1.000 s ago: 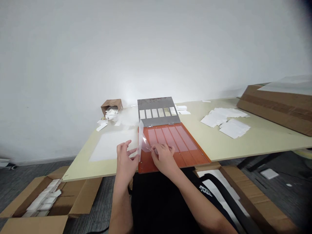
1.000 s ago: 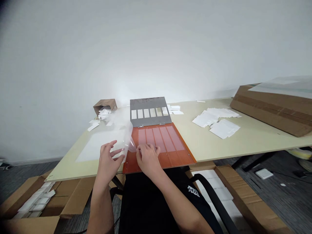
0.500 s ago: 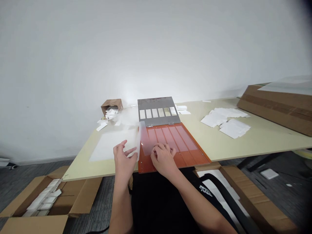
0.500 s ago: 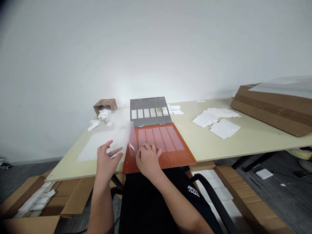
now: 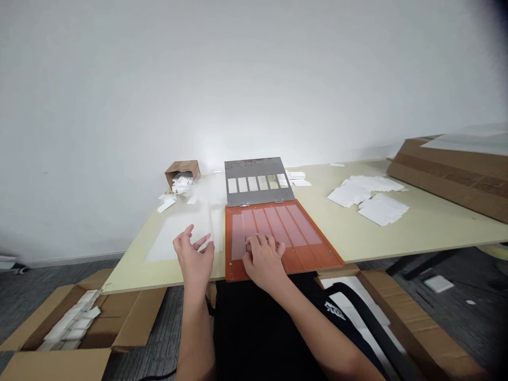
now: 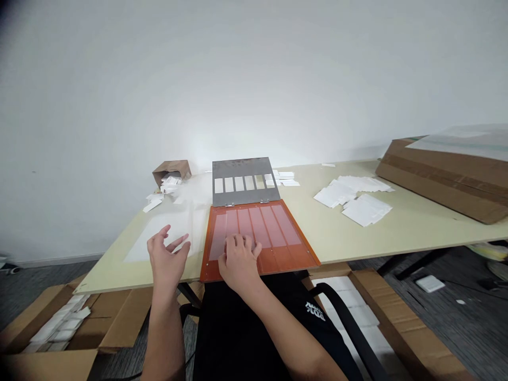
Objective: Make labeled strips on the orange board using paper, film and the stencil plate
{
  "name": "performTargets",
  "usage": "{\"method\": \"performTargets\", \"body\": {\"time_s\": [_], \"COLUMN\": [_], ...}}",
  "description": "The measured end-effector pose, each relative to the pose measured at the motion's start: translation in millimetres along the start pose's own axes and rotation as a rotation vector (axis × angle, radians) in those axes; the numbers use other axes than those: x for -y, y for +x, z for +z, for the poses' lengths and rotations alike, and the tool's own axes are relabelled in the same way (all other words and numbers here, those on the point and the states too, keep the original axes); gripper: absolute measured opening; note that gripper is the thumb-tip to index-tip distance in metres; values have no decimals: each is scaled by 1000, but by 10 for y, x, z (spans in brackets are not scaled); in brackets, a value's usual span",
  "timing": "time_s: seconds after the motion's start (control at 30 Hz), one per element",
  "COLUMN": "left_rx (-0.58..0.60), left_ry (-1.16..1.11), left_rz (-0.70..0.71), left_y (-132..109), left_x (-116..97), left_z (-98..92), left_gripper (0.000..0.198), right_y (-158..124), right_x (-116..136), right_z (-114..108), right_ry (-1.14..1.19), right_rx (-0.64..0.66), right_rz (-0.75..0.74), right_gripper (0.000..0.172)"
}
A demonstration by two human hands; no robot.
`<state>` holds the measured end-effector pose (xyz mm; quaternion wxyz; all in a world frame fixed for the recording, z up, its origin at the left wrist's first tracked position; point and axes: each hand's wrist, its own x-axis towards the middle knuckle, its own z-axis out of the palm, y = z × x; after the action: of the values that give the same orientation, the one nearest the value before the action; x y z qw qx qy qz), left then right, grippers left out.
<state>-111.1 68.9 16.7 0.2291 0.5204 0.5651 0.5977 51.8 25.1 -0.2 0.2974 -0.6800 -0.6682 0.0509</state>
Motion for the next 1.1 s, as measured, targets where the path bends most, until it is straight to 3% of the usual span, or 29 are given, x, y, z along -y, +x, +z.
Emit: {"method": "performTargets", "body": {"time_s": [0.13,0.3,0.5,0.7,0.9,1.1], "left_rx": [-30,21,267,373,505,546], "left_ry": [0,180,476,539,585,645], "left_rz": [71,226,406,429,405,368], "left_y": [60,150,191,96,-94,-186], "left_x": [81,188,275,177,44,78], "left_z": [-44,-123,-124,-59,88,205], "left_gripper": [60,58,53,53,27,21], "right_y": [4,1,4,-3,16,73], "right_x": [-18,-17,-13,-20,-75,-167], "right_z": [17,51,29,30,-5,-102], "right_ry": [-21,-80,-106,-107,-136,-194], "right_rx": [31,18,40,47,21,5], "right_rz": [-77,-104,-104,-120,-101,-30], "right_gripper": [27,23,18,23,24,25]}}
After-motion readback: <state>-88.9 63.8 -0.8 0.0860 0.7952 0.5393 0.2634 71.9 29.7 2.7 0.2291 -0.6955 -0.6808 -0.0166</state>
